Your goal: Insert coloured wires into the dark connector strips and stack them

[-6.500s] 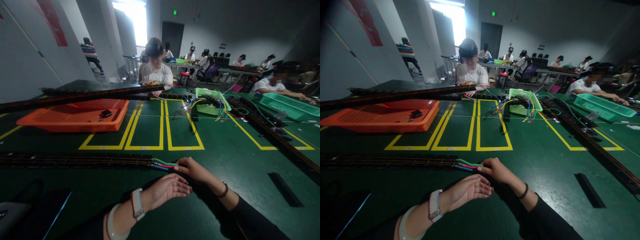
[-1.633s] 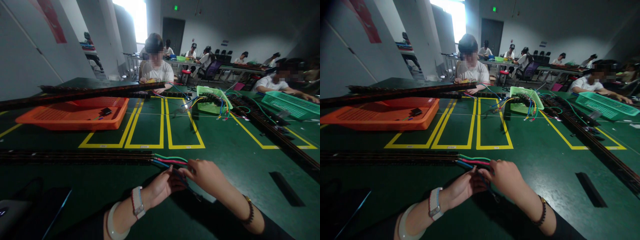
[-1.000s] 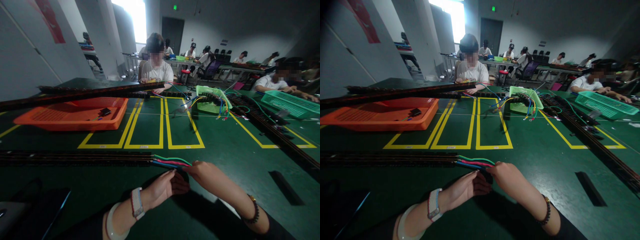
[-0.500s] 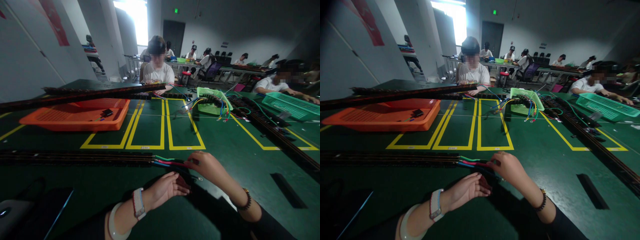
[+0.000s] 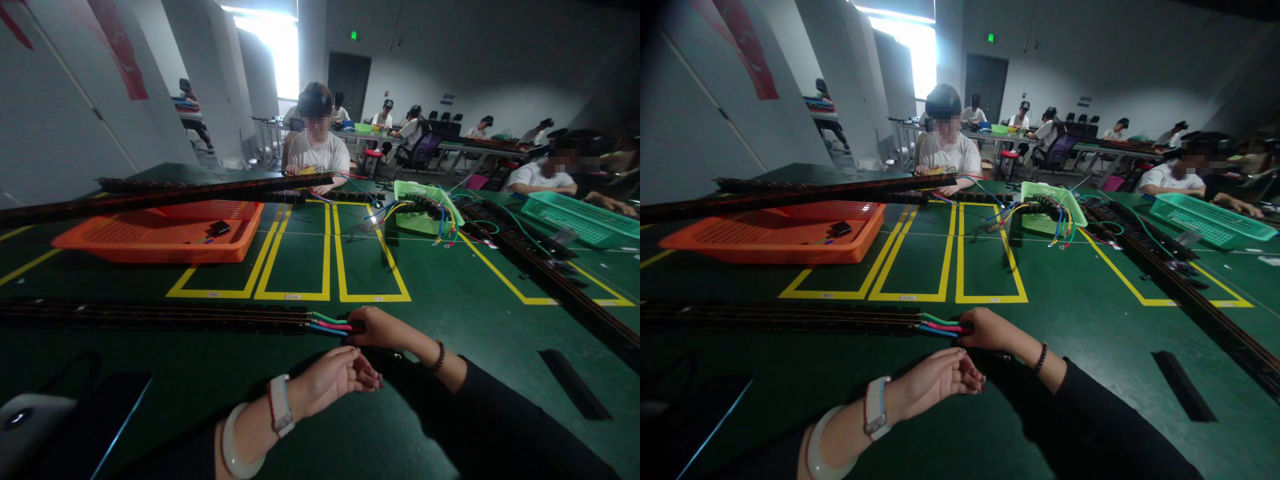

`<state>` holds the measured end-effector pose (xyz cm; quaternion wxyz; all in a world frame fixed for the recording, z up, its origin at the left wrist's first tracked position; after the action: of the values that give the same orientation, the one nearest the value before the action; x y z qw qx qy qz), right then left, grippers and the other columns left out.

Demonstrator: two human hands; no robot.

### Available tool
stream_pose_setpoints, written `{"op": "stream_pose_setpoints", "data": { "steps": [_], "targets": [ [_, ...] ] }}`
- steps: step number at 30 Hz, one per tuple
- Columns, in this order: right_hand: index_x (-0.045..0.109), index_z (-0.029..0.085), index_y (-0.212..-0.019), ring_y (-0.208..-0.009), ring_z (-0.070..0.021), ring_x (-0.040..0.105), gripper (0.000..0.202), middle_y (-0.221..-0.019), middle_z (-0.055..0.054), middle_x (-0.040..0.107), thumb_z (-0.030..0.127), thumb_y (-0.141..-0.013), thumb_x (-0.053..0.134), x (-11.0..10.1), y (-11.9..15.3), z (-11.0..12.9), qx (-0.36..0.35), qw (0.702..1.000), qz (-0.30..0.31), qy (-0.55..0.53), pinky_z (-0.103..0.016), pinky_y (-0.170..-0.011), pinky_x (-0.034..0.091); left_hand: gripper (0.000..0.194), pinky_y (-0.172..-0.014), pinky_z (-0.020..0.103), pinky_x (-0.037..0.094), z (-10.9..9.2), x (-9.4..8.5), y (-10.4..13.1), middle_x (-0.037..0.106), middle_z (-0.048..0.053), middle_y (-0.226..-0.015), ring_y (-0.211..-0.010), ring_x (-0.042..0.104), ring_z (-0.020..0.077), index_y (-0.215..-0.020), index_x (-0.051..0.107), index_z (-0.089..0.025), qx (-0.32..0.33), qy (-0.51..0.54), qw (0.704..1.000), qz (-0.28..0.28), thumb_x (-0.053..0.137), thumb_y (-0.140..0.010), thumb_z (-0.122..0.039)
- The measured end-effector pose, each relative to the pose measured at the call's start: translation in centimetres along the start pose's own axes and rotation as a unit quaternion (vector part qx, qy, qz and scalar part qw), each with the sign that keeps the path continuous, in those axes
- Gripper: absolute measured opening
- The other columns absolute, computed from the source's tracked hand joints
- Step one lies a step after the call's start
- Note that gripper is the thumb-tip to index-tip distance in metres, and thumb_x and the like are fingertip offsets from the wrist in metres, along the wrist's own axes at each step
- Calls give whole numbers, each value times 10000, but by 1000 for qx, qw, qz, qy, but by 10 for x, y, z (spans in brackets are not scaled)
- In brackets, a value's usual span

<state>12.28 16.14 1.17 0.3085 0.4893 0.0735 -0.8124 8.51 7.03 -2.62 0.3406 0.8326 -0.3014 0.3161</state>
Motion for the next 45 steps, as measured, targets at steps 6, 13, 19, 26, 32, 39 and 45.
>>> {"op": "stream_pose_setpoints", "data": {
  "steps": [6, 13, 19, 26, 32, 39, 45],
  "targets": [
    [625, 130, -768, -544, -77, 417, 185, -615, 36, 548, 315, -756, 622, 2, -3, 0, 10, 997, 74, -34, -208, -506, 266, 261, -902, 368, 426, -3, 3, 3, 694, 128, -864, -843, 661, 209, -867, 617, -105, 3, -5, 1000, 6, 434, -897, -288],
    [635, 120, -842, -584, -100, 542, 401, -697, -14, 627, 517, -790, 605, 17, 4, -7, 54, 945, 175, -272, -210, -545, 394, 303, -977, 350, 394, -5, 6, 4, 682, 153, -1040, -1019, 638, 227, -1039, 558, -107, -15, 20, 1000, 7, 442, -892, -345],
    [668, 122, -808, -567, -85, 529, 319, -694, -23, 649, 422, -847, 566, 9, 2, 2, 18, 970, 148, -190, -193, -525, 356, 386, -1003, 352, 388, -8, 2, 4, 652, 167, -1092, -1091, 602, 240, -1039, 553, -96, -5, 41, 999, -22, 436, -897, -435],
    [681, 133, -752, -547, -100, 528, 278, -655, -43, 644, 315, -895, 528, -12, 12, 32, -18, 987, 6, 161, -220, -513, 295, 225, -1015, 406, 389, -15, -10, 0, 669, 107, -971, -973, 638, 202, -1004, 565, -145, 70, 122, 989, -53, 473, -904, -325],
    [667, 125, -779, -632, -174, 608, 115, -730, -88, 673, 91, -817, 563, 20, 22, 57, -49, 931, 15, 361, -273, -569, 379, 194, -952, 333, 428, -16, -14, 4, 666, 45, -854, -855, 631, 141, -808, 593, -158, 67, 164, 979, -100, 486, -907, -286],
    [674, 85, -943, -779, -217, 577, 173, -900, -136, 644, 98, -818, 555, 20, 34, 74, -41, 893, -98, 438, -332, -650, 442, 165, -901, 288, 434, -15, -15, 6, 671, 34, -881, -824, 626, 115, -862, 596, -155, 53, 173, 975, -127, 469, -918, -244],
    [686, 178, -919, -758, -208, 589, 145, -833, -70, 641, 270, -862, 589, -19, 44, 72, -32, 922, -102, 373, -324, -654, 425, 245, -922, 344, 429, -13, -15, 1, 670, 46, -806, -820, 640, 158, -846, 609, -147, 55, 160, 981, -94, 473, -911, -342]
  ]
}}
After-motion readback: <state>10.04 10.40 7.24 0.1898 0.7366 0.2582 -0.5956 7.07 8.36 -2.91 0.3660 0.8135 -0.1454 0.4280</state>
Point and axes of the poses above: each hand's wrist, its own y-axis away from the middle knuckle, its own x-axis out of the palm, z = x × y, the point moved 10 cm from there along -y, towards the middle knuckle
